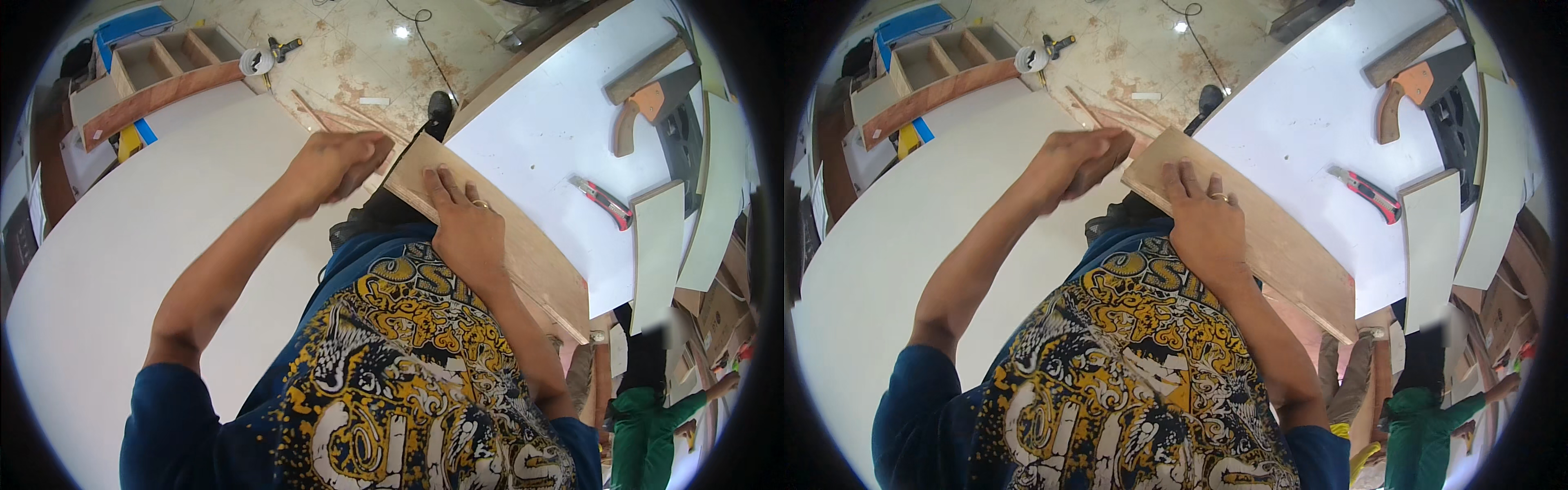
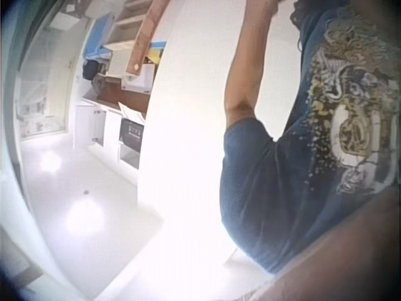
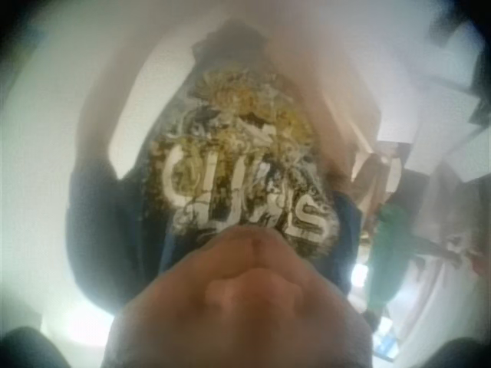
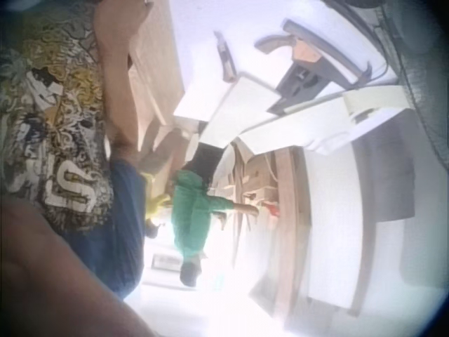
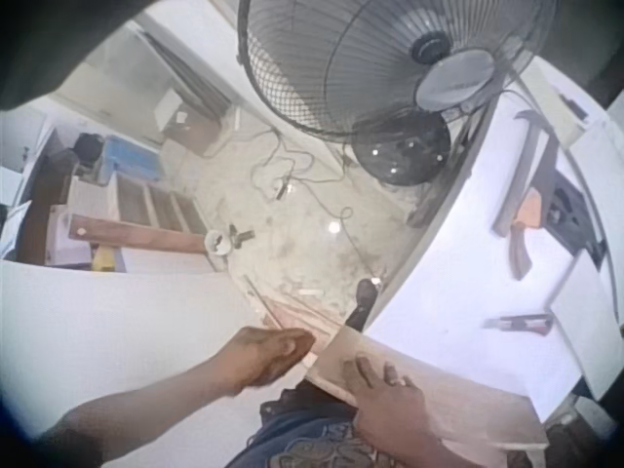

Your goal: The person assembles a wooden cabinet by fitting white panels into a curved frame. They use a hammer to secure the pieces and a power drill to fasten them. The person works with another individual who assists with holding and positioning the panels.

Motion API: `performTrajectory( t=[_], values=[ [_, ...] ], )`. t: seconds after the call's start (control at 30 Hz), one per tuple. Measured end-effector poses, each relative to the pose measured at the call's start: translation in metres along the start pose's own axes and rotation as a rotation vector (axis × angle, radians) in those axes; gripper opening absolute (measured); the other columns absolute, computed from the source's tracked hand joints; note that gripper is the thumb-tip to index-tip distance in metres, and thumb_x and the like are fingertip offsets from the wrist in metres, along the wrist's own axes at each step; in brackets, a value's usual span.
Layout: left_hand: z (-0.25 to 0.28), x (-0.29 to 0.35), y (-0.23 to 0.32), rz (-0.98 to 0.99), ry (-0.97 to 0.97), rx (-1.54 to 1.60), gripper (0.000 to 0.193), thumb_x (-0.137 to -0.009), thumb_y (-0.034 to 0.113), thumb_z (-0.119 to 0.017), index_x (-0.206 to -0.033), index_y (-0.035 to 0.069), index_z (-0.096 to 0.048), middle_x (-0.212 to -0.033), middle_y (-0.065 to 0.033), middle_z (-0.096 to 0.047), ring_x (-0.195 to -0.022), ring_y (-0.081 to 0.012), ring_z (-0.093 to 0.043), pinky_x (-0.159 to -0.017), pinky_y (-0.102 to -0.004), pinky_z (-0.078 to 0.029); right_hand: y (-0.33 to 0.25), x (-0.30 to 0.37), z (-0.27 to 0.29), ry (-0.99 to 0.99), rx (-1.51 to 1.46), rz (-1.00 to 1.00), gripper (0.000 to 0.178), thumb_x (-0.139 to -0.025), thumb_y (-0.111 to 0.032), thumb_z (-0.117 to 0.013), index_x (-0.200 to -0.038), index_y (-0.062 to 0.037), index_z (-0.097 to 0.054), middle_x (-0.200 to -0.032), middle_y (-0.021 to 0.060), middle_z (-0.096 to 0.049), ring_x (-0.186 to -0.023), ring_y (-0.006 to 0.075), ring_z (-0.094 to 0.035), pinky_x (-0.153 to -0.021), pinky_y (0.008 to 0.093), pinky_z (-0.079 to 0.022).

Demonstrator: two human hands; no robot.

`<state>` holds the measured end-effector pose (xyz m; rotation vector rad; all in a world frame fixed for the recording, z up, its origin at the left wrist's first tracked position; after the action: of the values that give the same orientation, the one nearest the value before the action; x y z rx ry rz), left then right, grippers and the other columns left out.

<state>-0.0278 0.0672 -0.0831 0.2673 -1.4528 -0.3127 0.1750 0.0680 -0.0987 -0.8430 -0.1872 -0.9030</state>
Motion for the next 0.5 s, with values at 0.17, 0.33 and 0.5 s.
performTrajectory(
  t=[0.17, 0.33, 0.5],
  values=[
    [-0.020, 0.038, 0.013, -0.113, 0.078, -0.122, 0.055, -0.092, 0.030, -0.054, -0.135, -0.005, -0.058, -0.066, -0.0010, -0.055, -0.048, -0.0054, -0.041, -0.041, -0.0224, -0.031, -0.003, 0.001, 0.004, -0.032, -0.081, 0.004, 0.064, -0.081, -0.005, -0.057, -0.143, -0.0090, -0.046, -0.148, 0.0157, -0.050, -0.122, 0.0491, -0.056, -0.098, 0.0555, -0.049],
    [-0.020, -0.063, -0.025, -0.213, 0.041, -0.272, 0.035, -0.094, 0.026, -0.051, -0.114, 0.000, -0.064, -0.066, -0.0011, -0.057, -0.048, -0.0097, -0.045, -0.043, -0.0270, -0.037, -0.007, 0.006, 0.001, -0.008, -0.078, 0.011, 0.063, -0.081, -0.005, -0.058, -0.142, -0.0083, -0.047, -0.148, 0.0167, -0.050, -0.120, 0.0491, -0.058, -0.095, 0.0551, -0.050],
    [0.019, -0.187, -0.112, 0.046, 0.046, 0.022, 0.034, -0.097, 0.032, -0.050, -0.075, 0.009, -0.062, -0.055, -0.0004, -0.052, -0.047, -0.0132, -0.050, -0.043, -0.0311, -0.038, -0.002, 0.000, 0.009, -0.017, -0.039, 0.051, 0.067, -0.077, -0.005, -0.063, -0.141, -0.0082, -0.048, -0.146, 0.0152, -0.052, -0.116, 0.0454, -0.062, -0.093, 0.0505, -0.053]
  ],
)
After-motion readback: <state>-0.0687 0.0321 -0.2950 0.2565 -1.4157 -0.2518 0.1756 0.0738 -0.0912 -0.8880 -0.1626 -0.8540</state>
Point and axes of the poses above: each hand's wrist, its own x-axis away from the middle knuckle, its own z-axis out of the back of the hand, y = z × x, the point moved 6 cm from there along -x, towards the middle knuckle
